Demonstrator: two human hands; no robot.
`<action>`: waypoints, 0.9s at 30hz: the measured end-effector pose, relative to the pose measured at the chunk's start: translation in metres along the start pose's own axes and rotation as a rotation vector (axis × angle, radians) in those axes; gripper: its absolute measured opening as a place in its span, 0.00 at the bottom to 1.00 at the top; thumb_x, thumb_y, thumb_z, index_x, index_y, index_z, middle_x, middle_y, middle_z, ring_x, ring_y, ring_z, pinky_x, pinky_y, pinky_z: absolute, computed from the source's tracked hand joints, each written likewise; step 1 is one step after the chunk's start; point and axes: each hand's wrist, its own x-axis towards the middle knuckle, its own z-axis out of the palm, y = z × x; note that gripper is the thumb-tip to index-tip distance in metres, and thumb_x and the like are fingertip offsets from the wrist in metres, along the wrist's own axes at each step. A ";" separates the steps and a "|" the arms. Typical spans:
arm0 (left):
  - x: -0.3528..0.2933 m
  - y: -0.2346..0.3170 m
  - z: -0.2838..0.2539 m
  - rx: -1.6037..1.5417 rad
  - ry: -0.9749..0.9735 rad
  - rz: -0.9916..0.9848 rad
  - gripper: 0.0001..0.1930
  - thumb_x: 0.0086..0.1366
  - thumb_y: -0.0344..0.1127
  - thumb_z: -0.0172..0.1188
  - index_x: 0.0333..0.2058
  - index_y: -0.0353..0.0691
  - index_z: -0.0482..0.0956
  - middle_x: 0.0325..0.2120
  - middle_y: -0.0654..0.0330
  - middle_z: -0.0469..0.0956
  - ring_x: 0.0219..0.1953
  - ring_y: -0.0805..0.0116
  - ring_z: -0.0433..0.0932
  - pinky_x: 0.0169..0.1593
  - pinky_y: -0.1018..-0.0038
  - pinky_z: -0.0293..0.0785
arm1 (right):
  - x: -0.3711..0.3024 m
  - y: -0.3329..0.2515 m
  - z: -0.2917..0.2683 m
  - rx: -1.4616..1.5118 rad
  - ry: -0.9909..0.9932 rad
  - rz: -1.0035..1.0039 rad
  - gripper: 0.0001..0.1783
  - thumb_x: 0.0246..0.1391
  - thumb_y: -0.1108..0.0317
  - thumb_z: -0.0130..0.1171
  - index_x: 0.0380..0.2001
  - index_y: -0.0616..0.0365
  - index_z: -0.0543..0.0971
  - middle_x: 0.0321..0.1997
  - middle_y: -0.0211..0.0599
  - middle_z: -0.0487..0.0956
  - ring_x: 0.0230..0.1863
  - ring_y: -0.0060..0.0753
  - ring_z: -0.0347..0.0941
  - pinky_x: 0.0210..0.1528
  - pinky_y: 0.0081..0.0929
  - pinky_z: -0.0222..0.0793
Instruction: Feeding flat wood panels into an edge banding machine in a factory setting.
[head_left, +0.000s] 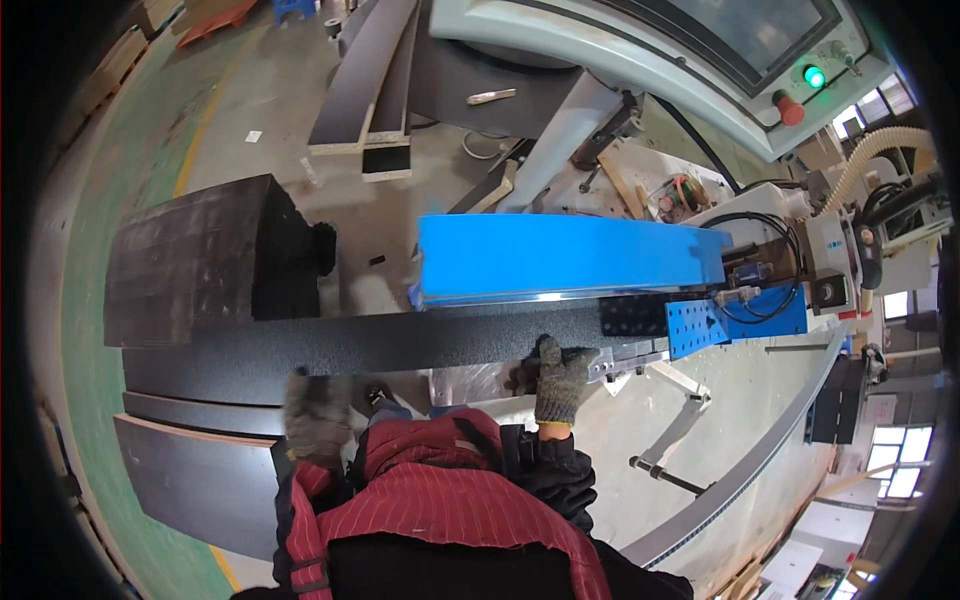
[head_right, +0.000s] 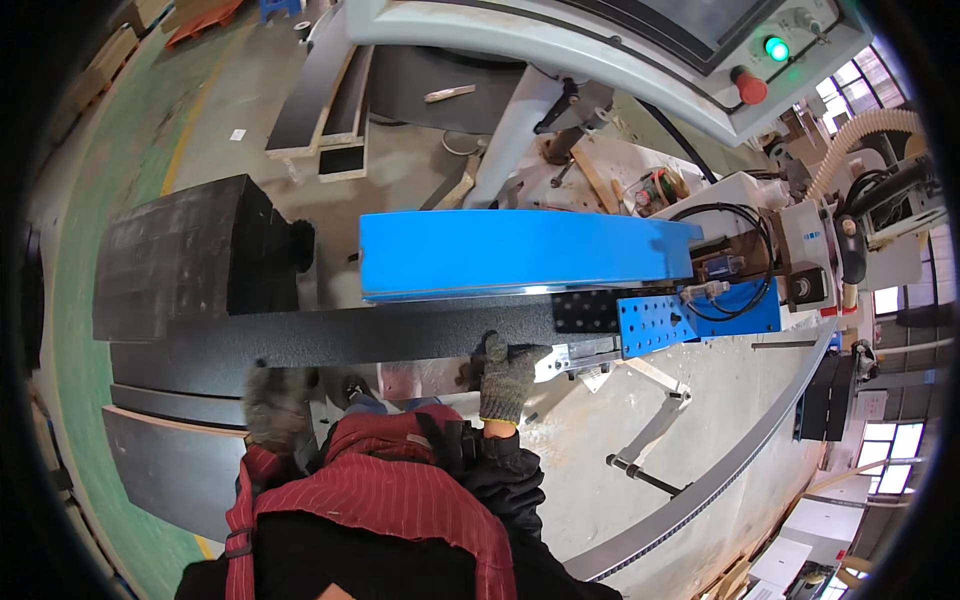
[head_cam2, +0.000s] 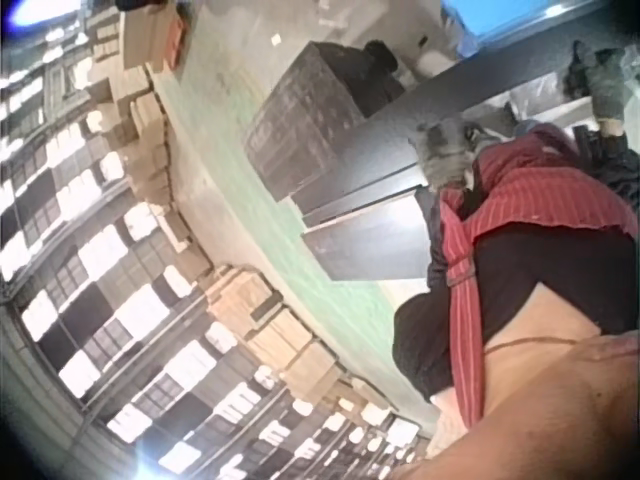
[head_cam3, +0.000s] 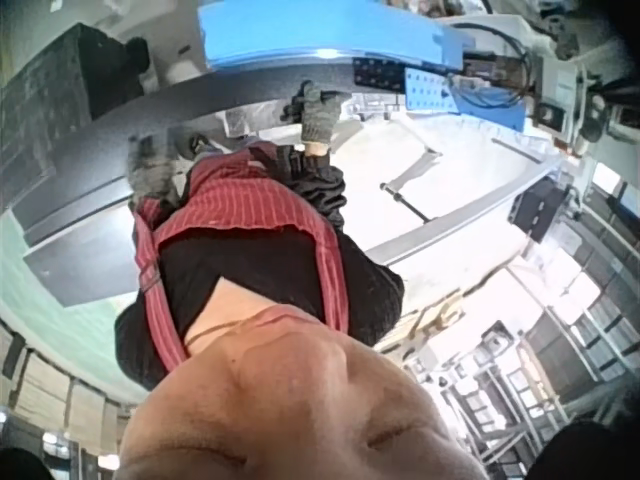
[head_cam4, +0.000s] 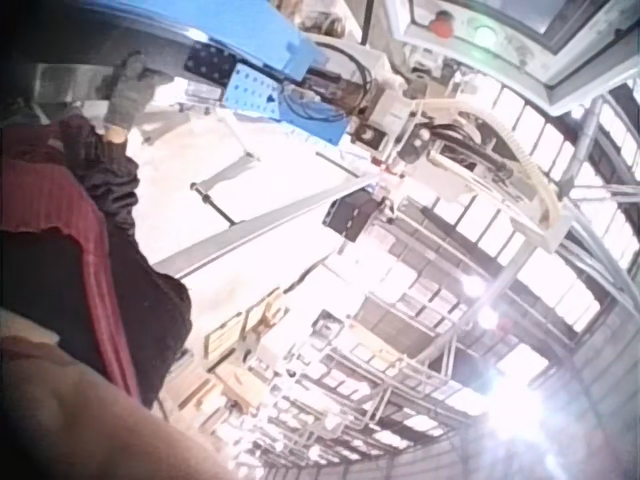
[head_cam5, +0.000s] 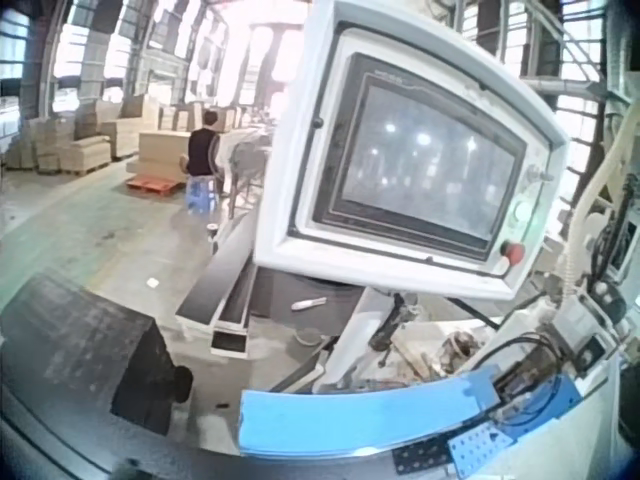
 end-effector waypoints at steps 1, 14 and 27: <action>-0.002 0.013 0.000 0.059 0.111 0.076 0.15 0.61 0.41 0.49 0.40 0.36 0.71 0.38 0.54 0.74 0.41 0.59 0.73 0.50 0.62 0.70 | 0.007 0.006 -0.002 -0.106 0.051 -0.035 0.29 0.45 0.55 0.61 0.35 0.72 0.64 0.26 0.46 0.74 0.27 0.37 0.71 0.30 0.32 0.66; 0.036 0.035 -0.049 1.146 0.199 0.565 0.26 0.57 0.38 0.57 0.53 0.35 0.63 0.41 0.57 0.71 0.41 0.70 0.70 0.44 0.73 0.70 | 0.107 0.024 -0.093 -0.268 0.210 -0.063 0.24 0.52 0.55 0.51 0.43 0.67 0.69 0.41 0.50 0.73 0.41 0.43 0.69 0.42 0.35 0.64; 0.013 -0.037 0.026 1.592 -0.187 0.270 0.18 0.53 0.31 0.56 0.44 0.32 0.71 0.32 0.62 0.76 0.32 0.74 0.74 0.36 0.77 0.71 | 0.102 0.021 -0.078 -0.151 -0.048 -0.078 0.17 0.52 0.55 0.52 0.33 0.58 0.67 0.15 0.38 0.71 0.10 0.34 0.65 0.07 0.29 0.60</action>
